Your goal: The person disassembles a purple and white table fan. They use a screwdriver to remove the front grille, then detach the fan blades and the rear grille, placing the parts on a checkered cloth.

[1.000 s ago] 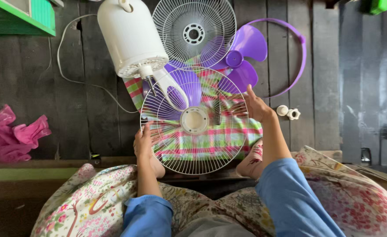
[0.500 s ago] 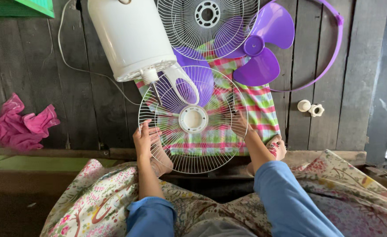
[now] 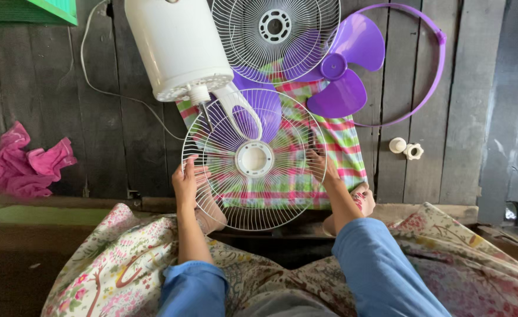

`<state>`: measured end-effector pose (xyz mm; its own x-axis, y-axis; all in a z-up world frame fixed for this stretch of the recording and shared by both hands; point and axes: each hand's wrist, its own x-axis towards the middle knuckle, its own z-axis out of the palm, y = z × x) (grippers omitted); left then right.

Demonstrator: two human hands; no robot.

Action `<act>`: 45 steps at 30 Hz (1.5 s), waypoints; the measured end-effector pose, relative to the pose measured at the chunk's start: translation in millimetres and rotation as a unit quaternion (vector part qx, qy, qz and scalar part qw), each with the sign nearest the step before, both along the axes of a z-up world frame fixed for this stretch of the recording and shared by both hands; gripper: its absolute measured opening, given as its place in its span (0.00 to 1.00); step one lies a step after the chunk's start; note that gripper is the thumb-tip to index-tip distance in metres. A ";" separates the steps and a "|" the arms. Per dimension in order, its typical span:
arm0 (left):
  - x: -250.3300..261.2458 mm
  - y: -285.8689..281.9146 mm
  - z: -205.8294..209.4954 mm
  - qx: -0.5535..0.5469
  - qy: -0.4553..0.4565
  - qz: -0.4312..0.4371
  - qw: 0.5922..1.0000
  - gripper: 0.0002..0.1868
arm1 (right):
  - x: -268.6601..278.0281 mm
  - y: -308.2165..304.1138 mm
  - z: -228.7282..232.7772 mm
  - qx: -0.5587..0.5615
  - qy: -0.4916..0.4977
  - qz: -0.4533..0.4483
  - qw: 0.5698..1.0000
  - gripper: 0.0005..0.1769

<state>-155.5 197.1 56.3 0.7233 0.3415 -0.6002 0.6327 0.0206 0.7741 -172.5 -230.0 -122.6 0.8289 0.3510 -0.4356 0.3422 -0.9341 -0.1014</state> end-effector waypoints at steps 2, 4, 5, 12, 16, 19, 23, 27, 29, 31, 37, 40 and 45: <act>-0.3 -3.1 0.3 0.002 0.001 0.001 1.000 0.21 | 3.9 -13.7 5.2 0.082 -0.017 -0.106 0.991 0.21; 2.6 -4.1 0.1 0.002 -0.012 0.000 1.000 0.21 | 8.0 -26.3 12.7 0.164 -0.033 -0.209 0.964 0.30; 3.5 -6.3 -1.5 0.000 -0.021 -0.001 1.000 0.21 | 5.3 -30.4 18.1 0.202 -0.038 -0.258 0.944 0.35; 10.8 -24.0 0.2 0.023 -0.080 -0.012 0.996 0.19 | 29.5 -58.0 96.6 0.274 -0.018 -0.387 0.880 0.25; 14.3 -33.5 2.1 0.061 -0.101 -0.038 0.992 0.19 | 30.3 -63.9 181.7 0.246 -0.019 -0.465 0.850 0.20; 13.7 -44.1 5.8 0.107 -0.136 -0.055 0.983 0.19 | 22.2 -65.9 235.0 0.242 -0.099 -0.503 0.824 0.16; 10.9 -61.6 19.5 0.079 -0.146 -0.052 0.985 0.19 | 3.3 -59.1 290.7 0.453 -0.127 -0.541 0.698 0.10; 7.4 -72.2 33.5 0.101 -0.193 -0.083 0.972 0.19 | -16.3 -28.6 304.4 0.526 -0.012 -0.539 0.658 0.07; 4.4 -74.7 39.4 0.146 -0.209 -0.098 0.962 0.19 | -30.6 -9.2 299.4 0.542 0.095 -0.561 0.619 0.08; 1.9 -77.3 43.8 0.169 -0.218 -0.105 0.955 0.19 | -43.8 2.7 292.7 0.526 0.117 -0.541 0.645 0.06; 2.4 -79.6 50.0 0.090 -0.238 -0.090 0.963 0.19 | -61.3 17.7 277.9 0.561 0.091 -0.522 0.636 0.08; 3.3 -79.9 59.5 0.106 -0.244 -0.100 0.959 0.19 | -61.2 18.9 283.4 0.582 0.085 -0.515 0.624 0.09; 7.5 -82.2 76.2 0.069 -0.233 -0.087 0.966 0.19 | -58.2 24.1 292.2 0.588 0.077 -0.498 0.632 0.08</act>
